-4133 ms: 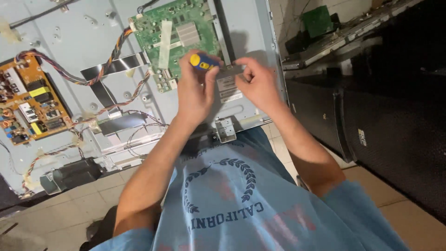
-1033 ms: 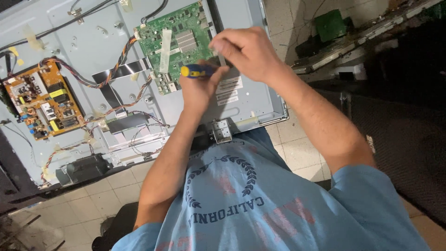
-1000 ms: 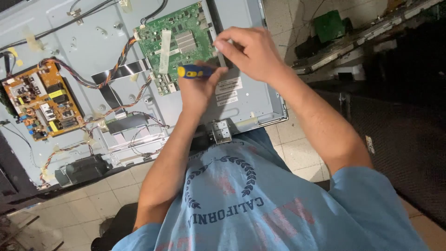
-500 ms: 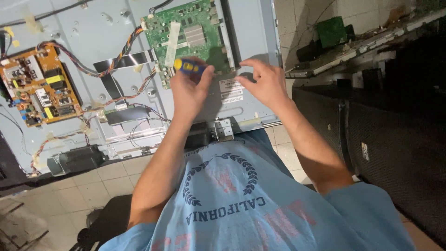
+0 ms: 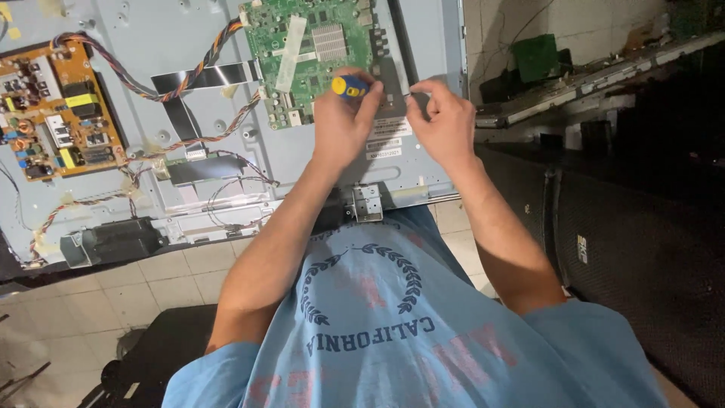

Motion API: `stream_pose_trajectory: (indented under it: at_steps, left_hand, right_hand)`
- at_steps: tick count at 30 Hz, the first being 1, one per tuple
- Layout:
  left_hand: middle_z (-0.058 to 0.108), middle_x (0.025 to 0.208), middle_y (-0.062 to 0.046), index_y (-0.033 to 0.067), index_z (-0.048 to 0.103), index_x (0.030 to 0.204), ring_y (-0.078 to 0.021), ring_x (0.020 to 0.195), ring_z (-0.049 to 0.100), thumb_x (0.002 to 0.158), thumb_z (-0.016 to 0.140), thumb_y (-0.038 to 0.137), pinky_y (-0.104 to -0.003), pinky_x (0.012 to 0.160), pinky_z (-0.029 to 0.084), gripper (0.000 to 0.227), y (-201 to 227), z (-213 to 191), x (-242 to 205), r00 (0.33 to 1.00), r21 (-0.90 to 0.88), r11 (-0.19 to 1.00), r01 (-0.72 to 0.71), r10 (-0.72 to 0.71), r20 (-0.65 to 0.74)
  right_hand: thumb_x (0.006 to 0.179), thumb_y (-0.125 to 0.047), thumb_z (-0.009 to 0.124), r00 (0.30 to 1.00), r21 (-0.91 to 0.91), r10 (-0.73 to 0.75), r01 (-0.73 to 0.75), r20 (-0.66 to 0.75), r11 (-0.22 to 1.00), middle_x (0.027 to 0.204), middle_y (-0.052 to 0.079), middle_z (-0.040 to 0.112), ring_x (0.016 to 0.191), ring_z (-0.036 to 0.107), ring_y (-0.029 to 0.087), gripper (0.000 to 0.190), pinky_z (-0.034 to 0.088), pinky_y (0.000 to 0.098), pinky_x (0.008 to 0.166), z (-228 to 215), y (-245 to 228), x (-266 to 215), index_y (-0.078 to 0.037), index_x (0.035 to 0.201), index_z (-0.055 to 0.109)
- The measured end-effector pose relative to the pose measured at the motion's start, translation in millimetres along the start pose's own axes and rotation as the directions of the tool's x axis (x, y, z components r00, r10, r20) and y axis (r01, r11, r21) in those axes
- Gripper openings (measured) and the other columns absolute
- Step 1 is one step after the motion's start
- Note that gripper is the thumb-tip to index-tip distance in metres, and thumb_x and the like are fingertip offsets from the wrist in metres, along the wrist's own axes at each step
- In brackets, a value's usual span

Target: The person holds a green circuit board and aligns it with the back of a television chassis. They connect several ribbon cables and wire harnesses to the board's connectors. Finally, they use a screwdriver to secure the board to the chassis with screws.

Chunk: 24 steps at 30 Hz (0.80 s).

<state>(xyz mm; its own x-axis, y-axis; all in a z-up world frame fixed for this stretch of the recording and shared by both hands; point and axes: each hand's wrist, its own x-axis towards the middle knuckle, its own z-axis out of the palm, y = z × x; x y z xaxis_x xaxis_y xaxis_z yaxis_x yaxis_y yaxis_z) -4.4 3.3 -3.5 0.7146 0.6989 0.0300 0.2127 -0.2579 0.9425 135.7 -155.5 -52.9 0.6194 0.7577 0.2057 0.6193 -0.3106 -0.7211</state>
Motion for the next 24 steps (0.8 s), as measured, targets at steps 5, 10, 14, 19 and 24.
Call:
stream_pose_trajectory:
  at_steps: [5,10,14,19,24]
  left_hand:
    - [0.072,0.087,0.003,0.0154,0.061,0.109,-0.0127,0.062,0.063,0.108,0.067,0.029,-0.030,0.059,0.047,0.015,5,1,-1,0.998,0.055,0.997,-0.055,0.054,0.013]
    - [0.077,0.097,0.001,0.0128,0.062,0.112,-0.0157,0.079,0.074,0.109,0.069,0.027,-0.030,0.070,0.056,0.016,14,-3,-3,0.996,0.029,0.996,-0.086,0.086,0.000]
    - [0.078,0.097,0.000,0.0133,0.063,0.111,-0.0161,0.083,0.079,0.109,0.069,0.026,-0.028,0.072,0.057,0.014,25,-7,-1,0.998,0.018,0.998,-0.064,0.064,0.006]
    - [0.075,0.100,-0.009,0.0078,0.061,0.114,-0.0230,0.092,0.088,0.111,0.069,0.024,-0.028,0.075,0.068,0.018,41,-12,-6,1.000,-0.095,0.995,-0.026,0.025,-0.013]
    - [0.071,0.095,0.000,0.0115,0.065,0.110,-0.0142,0.071,0.066,0.110,0.070,0.024,-0.030,0.065,0.050,0.013,20,-3,-2,0.992,0.068,0.990,-0.120,0.118,0.034]
  right_hand:
    - [0.106,-0.016,0.082,0.999,-0.017,0.016,-0.016,0.031,1.000,0.060,-0.006,0.039,0.055,0.039,0.013,0.015,0.042,0.0326,0.059,-1,0,-1,-0.015,0.121,0.080]
    - [0.106,-0.017,0.084,0.998,0.001,0.030,-0.030,0.062,1.000,0.066,-0.005,0.040,0.059,0.040,0.013,0.023,0.042,0.0321,0.062,-6,-2,-3,-0.016,0.128,0.077]
    - [0.104,-0.017,0.085,0.996,0.029,0.058,-0.060,0.069,0.998,0.065,-0.007,0.040,0.059,0.040,0.011,0.029,0.042,0.0301,0.062,-6,-2,-4,-0.018,0.131,0.077]
    - [0.093,-0.010,0.088,0.997,0.069,0.017,-0.022,0.074,0.997,0.067,-0.005,0.048,0.061,0.044,0.012,0.047,0.046,0.0311,0.064,5,10,-12,-0.016,0.138,0.077]
    - [0.092,-0.002,0.087,0.991,0.011,-0.129,0.129,-0.022,0.992,0.065,-0.005,0.047,0.060,0.045,0.013,0.041,0.048,0.0328,0.063,9,12,-13,-0.015,0.130,0.079]
